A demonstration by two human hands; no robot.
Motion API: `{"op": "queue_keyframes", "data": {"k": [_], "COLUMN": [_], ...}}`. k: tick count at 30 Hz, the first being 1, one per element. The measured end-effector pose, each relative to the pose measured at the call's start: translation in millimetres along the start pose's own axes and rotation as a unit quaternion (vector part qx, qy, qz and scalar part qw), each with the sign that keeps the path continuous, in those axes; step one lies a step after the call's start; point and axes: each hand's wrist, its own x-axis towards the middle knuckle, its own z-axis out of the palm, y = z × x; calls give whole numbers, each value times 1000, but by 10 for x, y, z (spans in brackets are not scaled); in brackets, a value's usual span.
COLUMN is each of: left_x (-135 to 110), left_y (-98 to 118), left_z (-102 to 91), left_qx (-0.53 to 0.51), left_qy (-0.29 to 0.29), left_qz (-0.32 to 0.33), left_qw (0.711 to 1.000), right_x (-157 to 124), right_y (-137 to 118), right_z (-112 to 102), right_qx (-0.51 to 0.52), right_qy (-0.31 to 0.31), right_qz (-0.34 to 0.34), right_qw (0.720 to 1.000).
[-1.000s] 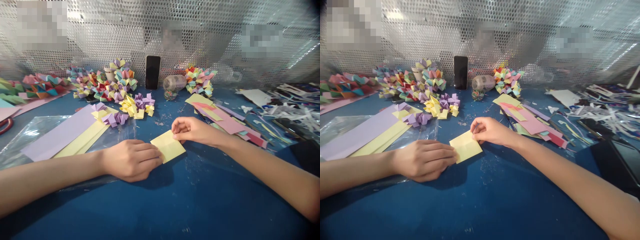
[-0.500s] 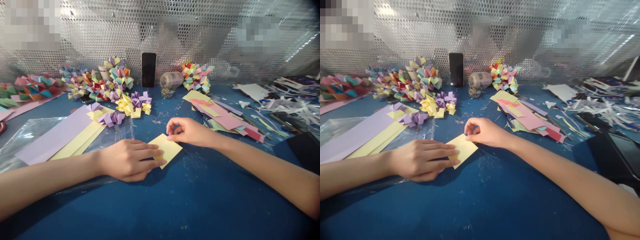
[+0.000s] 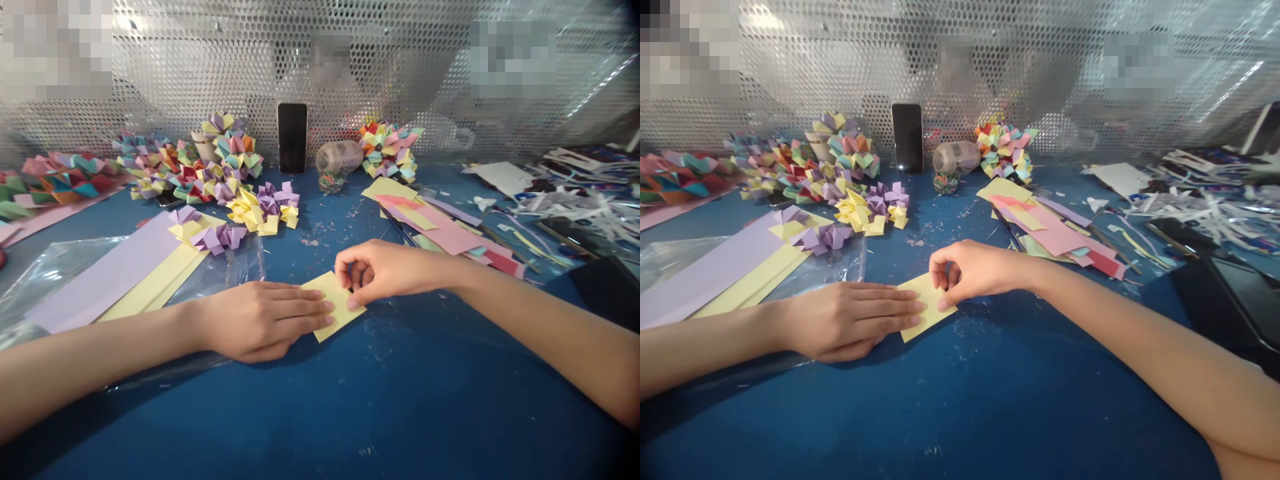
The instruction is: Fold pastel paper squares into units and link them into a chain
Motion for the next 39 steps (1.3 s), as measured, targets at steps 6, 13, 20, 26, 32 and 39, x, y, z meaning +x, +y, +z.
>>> {"op": "queue_keyframes", "data": {"k": [6, 13, 20, 26, 32, 39], "left_x": [-12, -39, -65, -52, -97, -149], "left_y": [2, -42, -38, -29, -26, -21], "left_z": [20, 67, 109, 98, 111, 85], "left_qx": [-15, -73, -62, -55, -37, -12], "left_qy": [17, 65, 104, 117, 140, 142], "left_qz": [-12, -160, -199, -177, -144, -86], "left_qw": [1000, 982, 973, 976, 979, 986], "right_x": [-60, -115, -61, -32, -8, 1], "right_y": [-94, -127, -3, 54, 6, -2], "right_z": [71, 103, 237, 290, 378, 388], "right_qx": [-140, -352, -590, -566, -512, -382], "right_qy": [13, 93, 215, 263, 242, 131], "right_qz": [-102, -244, -365, -387, -400, -343], "right_qw": [985, 899, 688, 678, 721, 848]}}
